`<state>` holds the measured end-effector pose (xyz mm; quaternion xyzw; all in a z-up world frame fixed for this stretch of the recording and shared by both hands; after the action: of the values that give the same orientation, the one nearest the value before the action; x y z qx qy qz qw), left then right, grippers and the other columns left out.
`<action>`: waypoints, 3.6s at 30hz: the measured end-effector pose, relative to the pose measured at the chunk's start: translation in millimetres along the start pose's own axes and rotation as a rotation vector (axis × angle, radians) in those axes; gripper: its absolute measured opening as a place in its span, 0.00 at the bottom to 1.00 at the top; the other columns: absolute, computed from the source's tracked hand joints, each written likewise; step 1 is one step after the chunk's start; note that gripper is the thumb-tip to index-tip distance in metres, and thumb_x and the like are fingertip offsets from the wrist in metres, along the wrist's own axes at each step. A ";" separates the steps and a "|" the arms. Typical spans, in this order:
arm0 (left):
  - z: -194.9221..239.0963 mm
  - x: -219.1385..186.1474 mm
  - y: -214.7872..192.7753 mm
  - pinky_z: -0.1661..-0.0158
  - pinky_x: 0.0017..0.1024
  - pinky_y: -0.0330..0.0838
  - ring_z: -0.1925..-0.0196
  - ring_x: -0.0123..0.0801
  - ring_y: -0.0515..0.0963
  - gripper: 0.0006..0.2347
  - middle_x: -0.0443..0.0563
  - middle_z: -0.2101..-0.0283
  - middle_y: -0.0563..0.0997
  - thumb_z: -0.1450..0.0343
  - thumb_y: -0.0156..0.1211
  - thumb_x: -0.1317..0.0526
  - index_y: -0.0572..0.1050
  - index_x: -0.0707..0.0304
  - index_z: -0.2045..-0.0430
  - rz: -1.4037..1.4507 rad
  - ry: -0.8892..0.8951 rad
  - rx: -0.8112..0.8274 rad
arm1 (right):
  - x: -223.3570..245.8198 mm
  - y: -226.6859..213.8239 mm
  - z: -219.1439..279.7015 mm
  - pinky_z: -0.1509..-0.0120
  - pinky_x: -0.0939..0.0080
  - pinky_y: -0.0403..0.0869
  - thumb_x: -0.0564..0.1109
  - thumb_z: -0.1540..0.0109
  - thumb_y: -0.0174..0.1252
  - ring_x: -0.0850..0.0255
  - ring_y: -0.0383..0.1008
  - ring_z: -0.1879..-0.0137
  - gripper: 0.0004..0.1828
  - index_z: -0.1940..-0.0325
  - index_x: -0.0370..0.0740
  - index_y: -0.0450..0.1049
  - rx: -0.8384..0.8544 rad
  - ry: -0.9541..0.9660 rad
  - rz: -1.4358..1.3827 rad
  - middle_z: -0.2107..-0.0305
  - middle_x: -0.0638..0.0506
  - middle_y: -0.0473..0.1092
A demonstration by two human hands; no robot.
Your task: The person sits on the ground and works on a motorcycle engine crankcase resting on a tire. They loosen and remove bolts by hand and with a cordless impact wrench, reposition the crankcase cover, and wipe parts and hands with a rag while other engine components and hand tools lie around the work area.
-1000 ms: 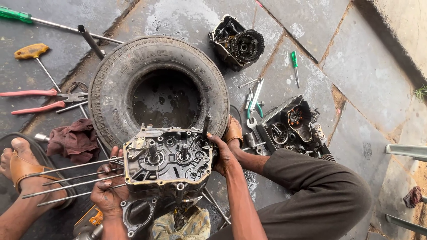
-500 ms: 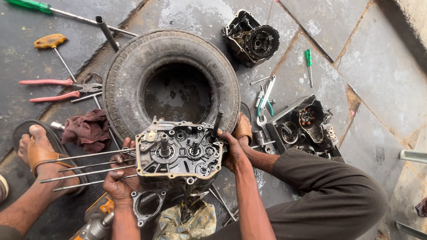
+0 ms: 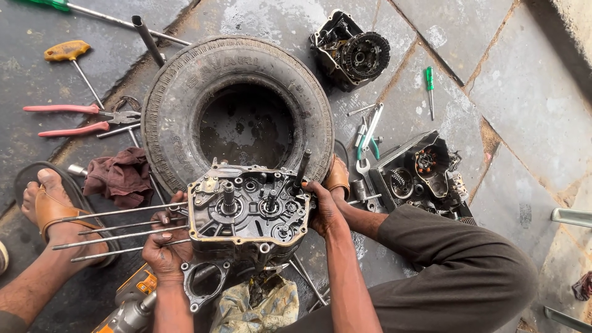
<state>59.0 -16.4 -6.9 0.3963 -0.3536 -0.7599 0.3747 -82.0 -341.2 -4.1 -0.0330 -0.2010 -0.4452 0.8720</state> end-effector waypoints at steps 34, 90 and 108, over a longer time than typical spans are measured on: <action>-5.0 -2.3 -1.1 0.24 0.56 0.57 0.27 0.62 0.68 0.09 0.75 0.36 0.72 0.42 0.48 0.70 0.70 0.67 0.71 0.000 0.002 -0.022 | 29.3 14.9 47.1 0.46 0.26 0.77 0.32 0.45 0.59 0.53 0.74 0.52 0.49 0.22 0.57 0.50 0.353 -0.063 0.234 0.55 0.43 0.67; -40.9 -1.3 3.2 0.29 0.56 0.62 0.29 0.60 0.70 0.08 0.73 0.35 0.71 0.42 0.44 0.72 0.69 0.66 0.72 -0.068 0.015 -0.192 | 56.2 21.1 5.5 0.32 0.51 0.72 0.46 0.41 0.47 0.54 0.65 0.33 0.19 0.45 0.50 0.64 0.151 -0.560 0.128 0.34 0.52 0.62; -115.7 10.9 56.8 0.36 0.43 0.73 0.43 0.43 0.77 0.06 0.58 0.52 0.79 0.38 0.54 0.67 0.65 0.53 0.83 -0.340 0.211 -0.098 | 48.2 11.3 -94.9 0.44 0.53 0.78 0.60 0.37 0.58 0.54 0.75 0.45 0.29 0.38 0.42 0.70 0.257 -0.454 -0.220 0.49 0.41 0.71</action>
<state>171.3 -80.2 -13.6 0.5091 -0.2031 -0.7827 0.2949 -17.4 -393.6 -71.4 0.0007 -0.4483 -0.4893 0.7481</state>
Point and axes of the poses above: each hand's wrist, its own z-axis away from the middle knuckle, its own y-axis out of the palm, x = y × z, the point moved 9 cm from there along -z, towards the middle knuckle
